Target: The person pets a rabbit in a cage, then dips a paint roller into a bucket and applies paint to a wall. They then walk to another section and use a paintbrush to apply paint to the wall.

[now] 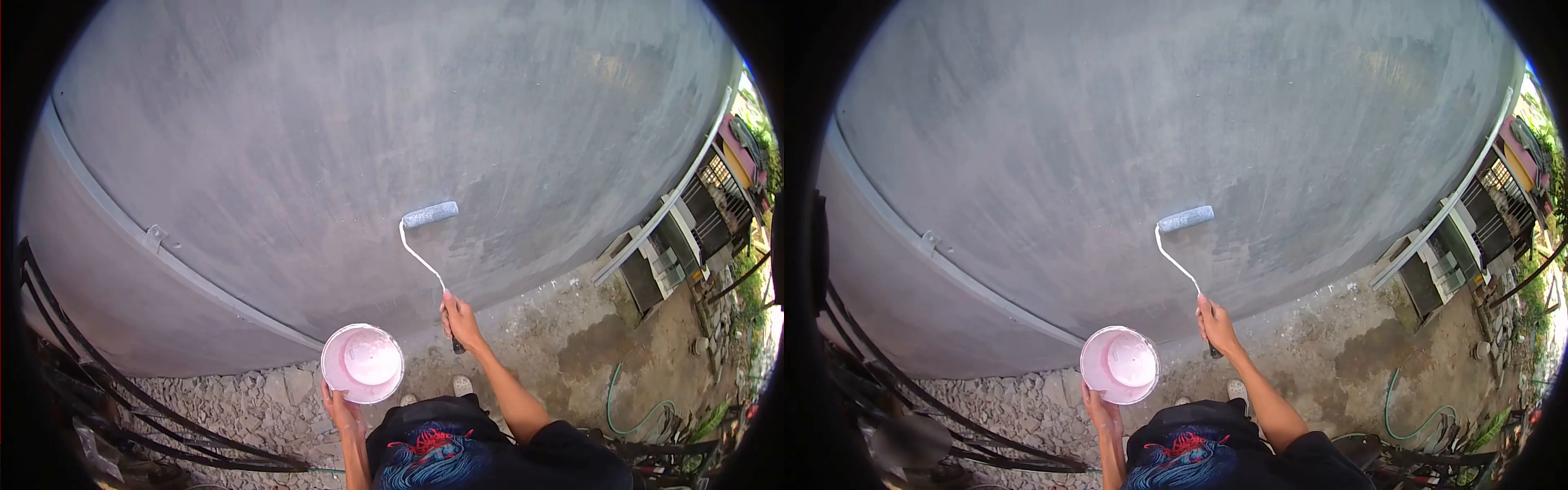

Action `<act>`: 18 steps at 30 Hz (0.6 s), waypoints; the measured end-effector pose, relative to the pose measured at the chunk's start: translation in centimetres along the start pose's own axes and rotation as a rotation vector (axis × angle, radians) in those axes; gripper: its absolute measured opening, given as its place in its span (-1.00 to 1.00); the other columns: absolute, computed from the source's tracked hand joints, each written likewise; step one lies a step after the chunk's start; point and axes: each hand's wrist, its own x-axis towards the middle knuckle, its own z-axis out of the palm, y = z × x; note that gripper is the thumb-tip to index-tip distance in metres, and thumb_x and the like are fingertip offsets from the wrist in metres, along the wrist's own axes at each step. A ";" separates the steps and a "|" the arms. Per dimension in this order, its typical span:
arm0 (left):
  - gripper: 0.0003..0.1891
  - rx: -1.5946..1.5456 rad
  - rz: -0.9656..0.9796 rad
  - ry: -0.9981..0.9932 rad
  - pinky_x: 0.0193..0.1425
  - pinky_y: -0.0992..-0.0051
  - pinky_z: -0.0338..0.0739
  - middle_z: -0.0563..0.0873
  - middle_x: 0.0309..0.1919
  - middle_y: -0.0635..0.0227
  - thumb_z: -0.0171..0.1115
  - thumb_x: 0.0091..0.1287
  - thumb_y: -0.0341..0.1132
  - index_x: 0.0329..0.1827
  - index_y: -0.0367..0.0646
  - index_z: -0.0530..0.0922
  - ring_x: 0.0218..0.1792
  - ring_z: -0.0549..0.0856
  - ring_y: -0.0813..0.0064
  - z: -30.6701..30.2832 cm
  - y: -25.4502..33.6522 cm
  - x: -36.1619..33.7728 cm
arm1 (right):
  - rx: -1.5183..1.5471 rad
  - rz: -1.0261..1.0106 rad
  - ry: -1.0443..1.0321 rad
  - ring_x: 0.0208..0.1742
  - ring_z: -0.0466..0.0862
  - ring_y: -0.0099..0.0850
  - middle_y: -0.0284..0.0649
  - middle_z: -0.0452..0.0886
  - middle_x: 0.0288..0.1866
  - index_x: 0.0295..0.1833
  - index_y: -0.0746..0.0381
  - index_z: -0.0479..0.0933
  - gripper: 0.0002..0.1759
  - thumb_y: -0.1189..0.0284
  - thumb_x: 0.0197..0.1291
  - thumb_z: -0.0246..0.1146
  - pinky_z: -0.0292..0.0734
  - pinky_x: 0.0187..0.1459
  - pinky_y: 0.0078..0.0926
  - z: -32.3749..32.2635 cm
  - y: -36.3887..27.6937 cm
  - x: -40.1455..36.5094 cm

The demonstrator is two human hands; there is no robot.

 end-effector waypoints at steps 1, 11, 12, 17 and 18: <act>-0.45 0.030 0.001 -0.027 0.24 0.39 0.54 0.54 0.22 0.27 0.05 0.29 -0.49 0.40 -0.21 0.31 0.20 0.58 0.40 -0.2 0.2 0.6 | 0.033 -0.013 0.010 -0.77 0.27 -0.61 -0.42 0.27 -0.70 -0.35 0.19 0.34 -0.42 -0.12 0.48 -0.04 0.20 -0.71 -0.58 0.5 -0.5 -0.1; -0.38 -0.005 -0.110 -0.103 0.23 0.42 0.55 0.54 0.21 0.25 0.05 0.20 -0.53 0.41 -0.23 0.30 0.18 0.59 0.40 0.1 0.7 2.9 | 0.126 0.332 -0.005 -0.77 0.21 -0.62 -0.46 0.19 -0.73 -0.39 0.17 0.33 -0.38 -0.18 0.43 0.01 0.13 -0.71 -0.60 -1.9 7.2 -1.1; -0.38 0.000 -0.113 -0.107 0.23 0.42 0.55 0.54 0.21 0.25 0.05 0.20 -0.53 0.41 -0.23 0.30 0.18 0.59 0.40 -0.3 0.6 2.9 | 0.133 0.350 0.017 -0.77 0.20 -0.62 -0.47 0.18 -0.73 -0.41 0.16 0.33 -0.37 -0.20 0.42 0.01 0.11 -0.71 -0.61 -1.5 7.5 -1.4; -0.45 0.011 -0.105 -0.171 0.31 0.33 0.50 0.52 0.26 0.30 0.07 0.32 -0.42 0.41 -0.15 0.31 0.27 0.54 0.38 -0.9 0.7 3.9 | 0.182 0.315 0.050 -0.78 0.16 -0.64 -0.48 0.14 -0.73 -0.45 0.15 0.30 -0.35 -0.22 0.41 -0.01 0.08 -0.73 -0.61 -1.9 4.7 -1.2; -0.45 0.012 -0.107 -0.175 0.31 0.33 0.50 0.52 0.26 0.30 0.07 0.32 -0.42 0.41 -0.15 0.31 0.27 0.54 0.38 -0.7 0.7 4.1 | 0.210 0.249 0.041 -0.78 0.15 -0.65 -0.48 0.14 -0.73 -0.45 0.15 0.29 -0.35 -0.22 0.41 -0.03 0.07 -0.74 -0.61 -2.3 3.2 -1.0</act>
